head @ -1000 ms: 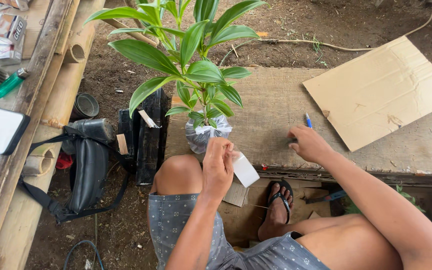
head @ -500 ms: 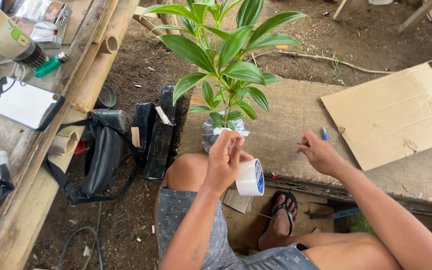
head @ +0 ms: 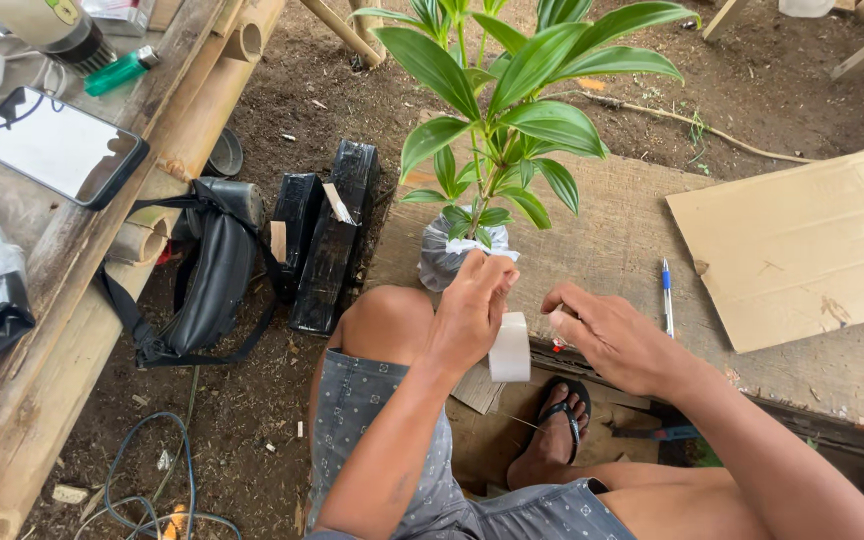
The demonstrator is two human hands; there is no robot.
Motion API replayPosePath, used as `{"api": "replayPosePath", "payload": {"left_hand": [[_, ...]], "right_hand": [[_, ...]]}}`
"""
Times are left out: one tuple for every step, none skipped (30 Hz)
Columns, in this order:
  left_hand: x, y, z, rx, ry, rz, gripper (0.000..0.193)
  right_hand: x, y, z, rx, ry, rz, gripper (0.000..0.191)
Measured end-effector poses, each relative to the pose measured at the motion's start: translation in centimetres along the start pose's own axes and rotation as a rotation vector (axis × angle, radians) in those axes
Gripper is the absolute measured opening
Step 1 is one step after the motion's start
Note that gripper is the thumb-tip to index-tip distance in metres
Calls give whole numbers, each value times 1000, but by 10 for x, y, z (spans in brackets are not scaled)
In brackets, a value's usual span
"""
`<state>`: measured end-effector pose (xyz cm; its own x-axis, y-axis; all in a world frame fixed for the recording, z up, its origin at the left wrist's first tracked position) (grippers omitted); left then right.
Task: The person inserts a thin wooden stick into the soil of a potted plant to provide support, then secures the plant's stem to the stick using clear tape. The person also uses brown tape to reinforce the wrapping around the base of the plant.
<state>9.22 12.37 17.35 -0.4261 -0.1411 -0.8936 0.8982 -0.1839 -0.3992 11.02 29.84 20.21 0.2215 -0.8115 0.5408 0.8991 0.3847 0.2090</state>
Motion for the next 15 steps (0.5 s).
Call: {"api": "replayPosePath", "payload": {"left_hand": [[-3, -1, 0, -9, -36, -42, 8], [-4, -1, -1, -2, -22, -36, 8], [-3, -1, -2, 5, -7, -28, 9], [-3, -2, -2, 9, 8, -18, 9], [-3, -2, -2, 5, 9, -26, 9], [-3, -2, -2, -1, 9, -32, 10], [-3, -2, -1, -10, 9, -38, 10], [-3, -1, -1, -16, 1, -28, 10], [-2, -1, 0, -19, -8, -20, 10], [-2, -1, 1, -18, -17, -14, 11], [-3, -1, 1, -23, -24, -26, 13], [-5, -1, 2, -26, -31, -40, 15], [-6, -2, 2, -28, -37, -53, 17], [-8, -2, 3, -23, -24, -61, 19], [-10, -1, 3, -15, -12, -71, 21]], "right_hand": [[5, 0, 3, -65, 23, 77, 18], [10, 1, 5, -126, 46, 152, 16], [13, 3, 5, -169, 137, 175, 19], [15, 4, 6, -210, 229, 200, 22], [18, 5, 6, -249, 321, 228, 26], [26, 10, 8, -308, 383, 348, 28], [34, 15, 10, -368, 443, 472, 30], [43, 21, 11, -426, 498, 598, 33], [45, 23, 11, -431, 540, 608, 34], [47, 24, 11, -441, 583, 615, 35], [50, 24, 11, -453, 626, 621, 37], [53, 24, 10, -436, 628, 631, 38], [55, 23, 9, -420, 629, 639, 40], [57, 23, 7, -405, 629, 646, 41], [58, 21, 5, -393, 638, 650, 41]]}}
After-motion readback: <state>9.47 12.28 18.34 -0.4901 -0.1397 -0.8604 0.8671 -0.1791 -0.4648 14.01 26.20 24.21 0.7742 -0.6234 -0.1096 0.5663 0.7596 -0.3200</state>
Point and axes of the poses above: each hand's wrist, its own y-axis away from the middle knuckle, its own z-axis out of the back of the hand, x = y × z, the point moved 6 cm from there along -y, towards the middle knuckle, and after that the axes turned 6 degrees about y, right-handed, at the moved point
